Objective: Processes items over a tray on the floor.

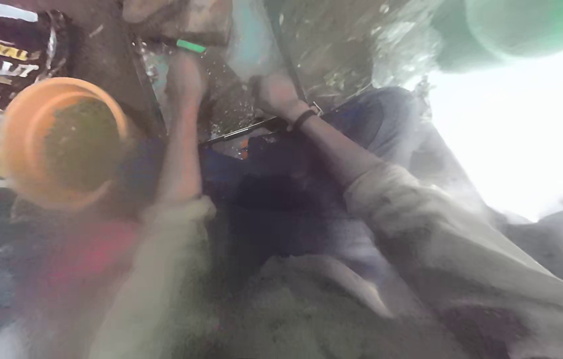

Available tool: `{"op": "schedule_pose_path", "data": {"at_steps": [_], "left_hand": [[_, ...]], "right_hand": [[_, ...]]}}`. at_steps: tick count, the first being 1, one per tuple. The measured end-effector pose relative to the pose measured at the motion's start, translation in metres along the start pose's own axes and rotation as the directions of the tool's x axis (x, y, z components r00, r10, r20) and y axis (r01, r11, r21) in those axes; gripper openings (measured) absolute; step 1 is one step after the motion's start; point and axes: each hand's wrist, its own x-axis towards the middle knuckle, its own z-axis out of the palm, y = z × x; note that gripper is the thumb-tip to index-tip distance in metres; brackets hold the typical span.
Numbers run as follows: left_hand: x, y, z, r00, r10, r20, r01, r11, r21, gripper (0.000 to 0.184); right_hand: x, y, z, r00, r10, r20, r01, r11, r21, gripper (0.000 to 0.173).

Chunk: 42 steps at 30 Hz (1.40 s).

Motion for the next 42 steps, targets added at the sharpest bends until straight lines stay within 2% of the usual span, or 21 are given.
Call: {"op": "schedule_pose_path", "data": {"at_steps": [4, 9, 14, 17, 20, 24, 28, 30, 33, 38, 42], "left_hand": [[-0.003, 0.005, 0.001, 1.0, 0.024, 0.018, -0.025, 0.999, 0.034, 0.024], [-0.001, 0.005, 0.004, 0.999, 0.033, 0.03, -0.034, 0.999, 0.034, 0.025], [-0.001, 0.005, 0.002, 1.0, 0.021, 0.016, -0.021, 0.999, 0.026, 0.024], [-0.005, 0.007, 0.002, 0.999, 0.032, 0.023, -0.032, 0.999, 0.011, 0.025], [0.0, 0.005, 0.004, 1.0, 0.017, 0.015, -0.017, 1.0, -0.001, 0.028], [-0.001, 0.002, 0.006, 0.999, 0.033, 0.022, -0.033, 0.999, 0.014, 0.026], [-0.001, 0.006, 0.002, 0.998, 0.044, 0.037, -0.045, 0.998, 0.035, 0.025], [-0.001, 0.007, 0.001, 0.999, 0.041, 0.036, -0.042, 0.999, 0.023, 0.025], [0.002, 0.007, 0.003, 0.998, 0.051, 0.034, -0.052, 0.999, 0.007, 0.026], [-0.002, 0.004, 0.003, 0.999, 0.029, 0.018, -0.029, 1.0, 0.002, 0.026], [0.0, 0.006, 0.005, 1.0, 0.017, 0.003, -0.017, 1.0, -0.003, 0.025]], "right_hand": [[0.008, 0.005, 0.016, 0.994, 0.056, 0.091, -0.057, 0.998, 0.003, 0.029], [-0.013, -0.011, 0.019, 0.989, 0.106, 0.101, -0.103, 0.994, -0.036, 0.027], [-0.005, 0.005, 0.02, 0.988, 0.107, 0.107, -0.107, 0.994, -0.005, 0.032], [-0.011, -0.007, 0.02, 0.978, 0.151, 0.145, -0.148, 0.988, -0.035, 0.03], [-0.01, -0.024, 0.031, 0.987, 0.083, 0.138, -0.07, 0.993, -0.092, 0.027], [-0.018, -0.033, 0.031, 0.976, 0.013, 0.219, 0.018, 0.99, -0.139, 0.028], [-0.026, -0.014, 0.013, 0.98, 0.068, 0.187, -0.043, 0.99, -0.136, 0.03], [-0.025, -0.007, 0.011, 0.975, 0.093, 0.203, -0.051, 0.978, -0.202, 0.028], [-0.028, -0.012, 0.013, 0.966, 0.059, 0.253, 0.004, 0.971, -0.241, 0.028], [-0.034, -0.024, 0.007, 0.97, -0.026, 0.241, 0.068, 0.983, -0.171, 0.029], [-0.028, -0.02, 0.009, 0.979, 0.014, 0.205, 0.026, 0.981, -0.191, 0.03]]}}
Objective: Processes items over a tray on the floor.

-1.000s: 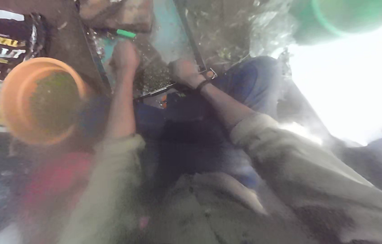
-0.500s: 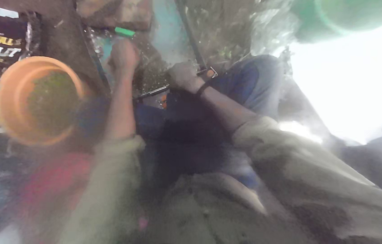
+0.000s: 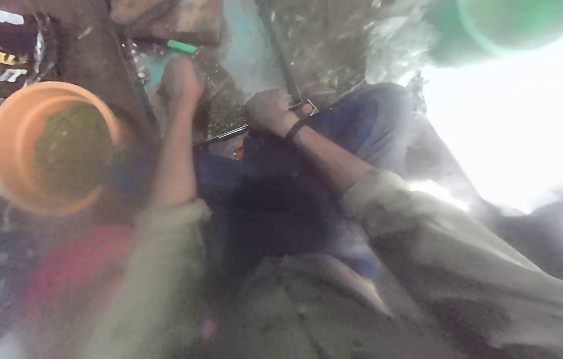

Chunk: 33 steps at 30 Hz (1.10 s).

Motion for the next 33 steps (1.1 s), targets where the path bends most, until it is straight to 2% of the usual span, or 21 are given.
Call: {"op": "schedule_pose_path", "data": {"at_steps": [3, 7, 9, 14, 18, 20, 25, 30, 33], "left_hand": [[0.002, -0.002, -0.001, 1.0, 0.022, 0.007, -0.022, 1.0, 0.015, 0.026], [0.003, -0.002, 0.0, 0.998, 0.056, 0.01, -0.057, 0.998, 0.025, 0.026], [0.003, -0.002, -0.001, 0.999, 0.042, 0.006, -0.042, 0.999, 0.018, 0.026], [0.002, -0.006, 0.001, 0.999, 0.035, -0.002, -0.035, 0.999, 0.005, 0.025], [0.003, -0.001, -0.002, 0.998, 0.065, 0.022, -0.064, 0.997, -0.035, 0.025], [0.003, -0.001, -0.001, 0.997, 0.076, 0.018, -0.076, 0.997, -0.025, 0.026], [0.001, 0.0, -0.001, 0.997, 0.074, 0.012, -0.074, 0.997, -0.005, 0.026], [0.003, -0.006, 0.007, 0.997, 0.07, -0.03, -0.072, 0.996, -0.062, 0.031], [0.003, -0.008, 0.006, 0.991, 0.114, -0.067, -0.119, 0.991, -0.068, 0.031]], "right_hand": [[0.002, 0.006, -0.007, 0.997, 0.081, 0.02, -0.082, 0.995, 0.061, 0.025], [0.001, -0.002, 0.002, 0.999, 0.023, 0.032, -0.024, 0.999, 0.044, 0.028], [0.008, -0.007, 0.008, 0.998, 0.049, 0.036, -0.051, 0.997, 0.051, 0.027], [0.005, -0.003, -0.005, 0.997, 0.057, -0.045, -0.047, 0.979, 0.199, 0.033], [0.012, 0.021, -0.004, 0.988, 0.105, -0.116, -0.05, 0.913, 0.405, 0.034], [0.013, 0.029, -0.003, 0.985, 0.137, -0.106, -0.071, 0.876, 0.476, 0.037], [0.026, 0.041, 0.0, 0.972, 0.139, -0.188, 0.0, 0.805, 0.594, 0.034], [0.021, 0.044, -0.004, 0.966, 0.205, -0.157, -0.037, 0.712, 0.701, 0.029], [0.022, 0.05, -0.004, 0.957, 0.229, -0.176, -0.02, 0.661, 0.75, 0.031]]}}
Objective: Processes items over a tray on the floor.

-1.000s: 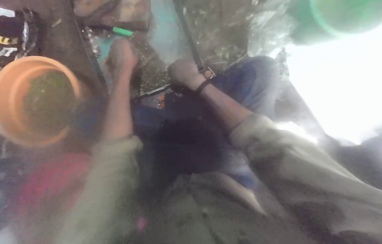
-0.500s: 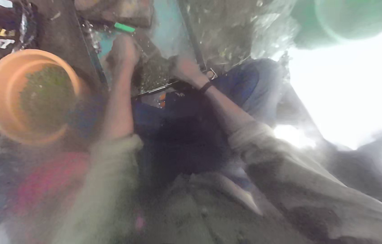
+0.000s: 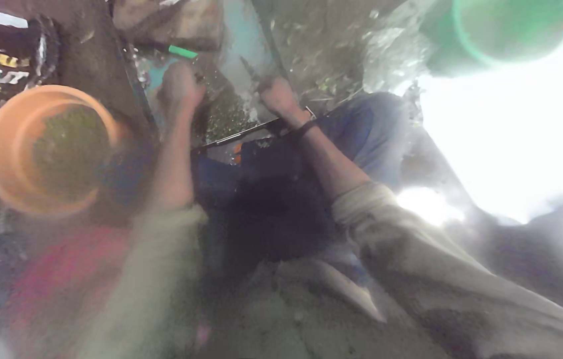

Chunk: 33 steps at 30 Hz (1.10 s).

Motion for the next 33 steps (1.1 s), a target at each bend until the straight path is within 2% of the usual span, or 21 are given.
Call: {"op": "schedule_pose_path", "data": {"at_steps": [7, 15, 19, 24, 29, 33], "left_hand": [[-0.001, 0.001, -0.001, 1.0, -0.014, 0.017, 0.013, 0.998, 0.06, 0.024], [-0.004, 0.007, -0.007, 0.999, -0.037, 0.039, 0.033, 0.995, 0.097, 0.022], [-0.005, 0.005, -0.009, 0.999, -0.024, 0.035, 0.023, 0.998, 0.052, 0.027], [-0.006, 0.006, -0.009, 0.998, -0.039, 0.047, 0.037, 0.998, 0.045, 0.029], [-0.005, 0.006, -0.005, 0.999, -0.021, 0.033, 0.018, 0.997, 0.078, 0.025], [-0.005, 0.005, -0.004, 1.0, -0.023, 0.018, 0.022, 0.997, 0.074, 0.024]], "right_hand": [[0.004, 0.005, 0.004, 0.999, -0.018, -0.04, 0.02, 0.998, 0.063, 0.025], [0.003, 0.003, 0.002, 1.0, -0.01, -0.019, 0.012, 0.995, 0.096, 0.03], [0.009, 0.008, 0.008, 1.0, -0.016, -0.017, 0.018, 0.995, 0.094, 0.034], [-0.003, -0.001, 0.007, 0.998, 0.033, 0.052, -0.035, 0.999, 0.038, 0.038], [0.004, 0.005, 0.022, 0.996, -0.017, 0.086, 0.014, 0.999, 0.039, 0.03], [-0.004, -0.008, 0.025, 0.996, -0.031, 0.089, 0.042, 0.991, -0.127, 0.032]]}}
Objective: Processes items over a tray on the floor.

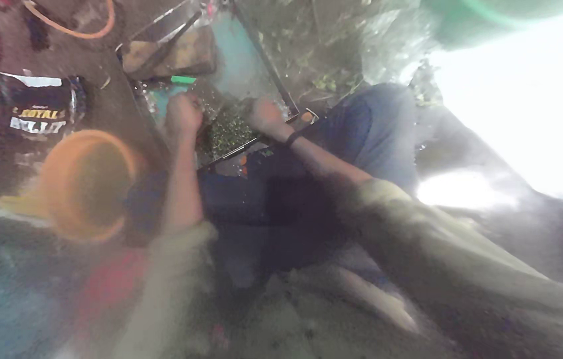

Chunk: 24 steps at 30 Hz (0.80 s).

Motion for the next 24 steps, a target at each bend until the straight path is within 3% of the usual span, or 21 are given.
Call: {"op": "schedule_pose_path", "data": {"at_steps": [7, 12, 24], "left_hand": [[0.003, -0.002, 0.001, 1.0, 0.013, -0.006, -0.013, 1.0, 0.011, 0.023], [0.002, -0.003, 0.003, 0.999, 0.03, -0.025, -0.029, 0.999, 0.029, 0.022], [0.006, -0.004, 0.003, 1.0, 0.003, -0.003, -0.003, 1.0, -0.008, 0.023]], "right_hand": [[0.022, -0.024, 0.006, 0.992, -0.109, -0.064, 0.094, 0.975, -0.202, 0.028], [0.026, -0.047, 0.021, 0.999, -0.026, 0.024, 0.032, 0.955, -0.296, 0.027], [0.019, -0.051, 0.04, 0.999, 0.011, -0.042, -0.025, 0.941, -0.337, 0.029]]}}
